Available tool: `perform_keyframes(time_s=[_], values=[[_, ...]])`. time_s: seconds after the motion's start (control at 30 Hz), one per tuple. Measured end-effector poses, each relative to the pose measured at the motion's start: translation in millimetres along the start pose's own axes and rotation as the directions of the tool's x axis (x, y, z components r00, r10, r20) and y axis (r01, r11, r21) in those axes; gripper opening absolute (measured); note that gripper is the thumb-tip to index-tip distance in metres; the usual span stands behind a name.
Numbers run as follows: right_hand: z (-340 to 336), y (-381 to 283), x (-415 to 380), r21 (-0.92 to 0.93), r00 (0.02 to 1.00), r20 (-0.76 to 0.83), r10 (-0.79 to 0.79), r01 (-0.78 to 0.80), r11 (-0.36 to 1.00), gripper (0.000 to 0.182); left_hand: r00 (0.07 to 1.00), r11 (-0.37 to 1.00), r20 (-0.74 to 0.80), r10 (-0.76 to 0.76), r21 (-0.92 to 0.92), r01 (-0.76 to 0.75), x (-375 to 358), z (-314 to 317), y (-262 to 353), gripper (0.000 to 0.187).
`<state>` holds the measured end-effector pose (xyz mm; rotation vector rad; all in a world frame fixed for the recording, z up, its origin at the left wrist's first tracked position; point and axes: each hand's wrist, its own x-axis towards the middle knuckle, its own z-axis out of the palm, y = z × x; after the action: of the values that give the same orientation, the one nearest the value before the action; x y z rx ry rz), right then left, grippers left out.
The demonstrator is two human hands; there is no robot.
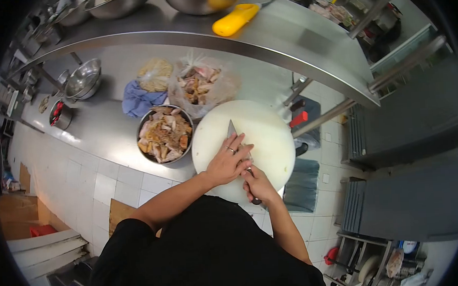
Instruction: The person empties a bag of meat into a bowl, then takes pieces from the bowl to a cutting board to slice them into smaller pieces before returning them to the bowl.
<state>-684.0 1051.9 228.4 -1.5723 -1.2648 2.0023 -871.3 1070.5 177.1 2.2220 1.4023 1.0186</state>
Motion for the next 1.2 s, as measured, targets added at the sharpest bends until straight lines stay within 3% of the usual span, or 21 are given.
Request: perform_keyframes(time_s=[0.03,0.1,0.23,0.3,0.37,0.4,0.47,0.63,0.7,0.77,0.83,0.9,0.97,1.0,1.07,1.1,1.17,1.2], values=[[15.2,-2.2,7.6,-0.002,1.000,0.020,-0.004,0.004,1.000,0.024,1.000,1.000,-0.004,-0.011,0.017,0.011,-2.8,-8.8,-6.3,0.052],[43.1,-14.7,20.5,0.109,0.994,0.088,-0.065,0.055,0.993,0.021,0.969,0.994,-0.223,-0.101,-0.066,0.088,-2.2,-31.3,-19.6,0.046],[108.9,-65.6,43.9,0.035,0.969,0.226,-0.099,0.094,0.995,0.017,0.884,0.979,-0.458,-0.091,0.122,0.164,-12.3,-117.2,-58.0,0.046],[133.3,-80.5,53.8,0.043,0.970,0.224,-0.099,0.092,0.995,0.017,0.845,0.969,-0.516,-0.138,0.107,0.224,-16.8,-146.4,-91.1,0.046],[141.3,-84.0,59.8,0.049,0.972,0.213,-0.099,0.091,0.995,0.018,0.864,0.811,-0.381,-0.328,0.355,0.465,-23.9,-157.4,-128.7,0.047],[135.2,-79.6,60.6,0.039,0.989,0.136,-0.057,0.052,0.998,0.018,0.866,0.812,-0.379,-0.327,0.356,0.462,-24.4,-159.4,-135.8,0.047],[116.9,-72.9,53.5,0.047,0.999,0.034,-0.008,0.007,0.999,0.019,0.887,0.802,-0.202,-0.416,0.378,0.462,-28.1,-159.9,-146.3,0.049],[48.9,-51.3,24.9,0.054,0.994,-0.022,-0.103,0.104,0.993,0.019,0.881,0.775,-0.170,-0.442,0.423,0.470,-22.5,-162.7,-142.6,0.055],[26.8,-34.9,22.8,0.099,0.991,-0.071,-0.115,0.122,0.988,0.019,0.789,0.700,-0.023,-0.614,0.446,0.558,-8.1,-177.4,-127.2,0.058],[20.3,-19.6,24.6,0.143,0.984,-0.126,-0.124,0.141,0.980,0.018,0.817,0.678,-0.073,-0.572,0.519,0.521,20.9,-172.5,-135.9,0.054],[23.4,-14.3,26.8,0.184,0.967,-0.245,-0.067,0.114,0.976,0.016,0.949,0.941,-0.167,-0.268,0.165,0.295,67.1,-155.5,-180.4,0.052],[27.4,-9.7,30.7,0.177,0.946,-0.300,-0.118,0.177,0.968,0.016,0.947,0.942,-0.082,-0.310,0.108,0.318,122.5,-146.2,-190.6,0.052],[31.1,-12.5,32.4,0.151,0.936,-0.326,-0.134,0.192,0.970,0.016,0.829,0.866,0.261,-0.495,0.224,0.446,170.2,-123.2,-216.9,0.060],[30.6,-12.0,31.7,0.148,0.935,-0.327,-0.139,0.196,0.969,0.016,0.836,0.873,0.259,-0.483,0.217,0.437,172.6,-111.6,-214.8,0.060],[32.3,-9.2,31.7,0.130,0.925,-0.347,-0.156,0.213,0.968,0.016,0.917,0.860,0.168,-0.361,0.441,0.258,160.1,-87.5,-204.4,0.075],[32.5,-7.8,32.0,0.120,0.920,-0.354,-0.168,0.223,0.967,0.016,0.920,0.861,0.161,-0.357,0.438,0.258,158.6,-90.2,-196.5,0.075],[33.2,-6.0,34.4,0.126,0.914,-0.364,-0.181,0.241,0.962,0.015,0.853,0.846,0.362,-0.377,0.509,0.158,159.7,-97.6,-192.1,0.094],[33.0,-4.8,35.1,0.122,0.912,-0.371,-0.174,0.234,0.965,0.014,0.854,0.872,0.366,-0.370,0.455,0.182,162.4,-97.3,-196.3,0.096]])
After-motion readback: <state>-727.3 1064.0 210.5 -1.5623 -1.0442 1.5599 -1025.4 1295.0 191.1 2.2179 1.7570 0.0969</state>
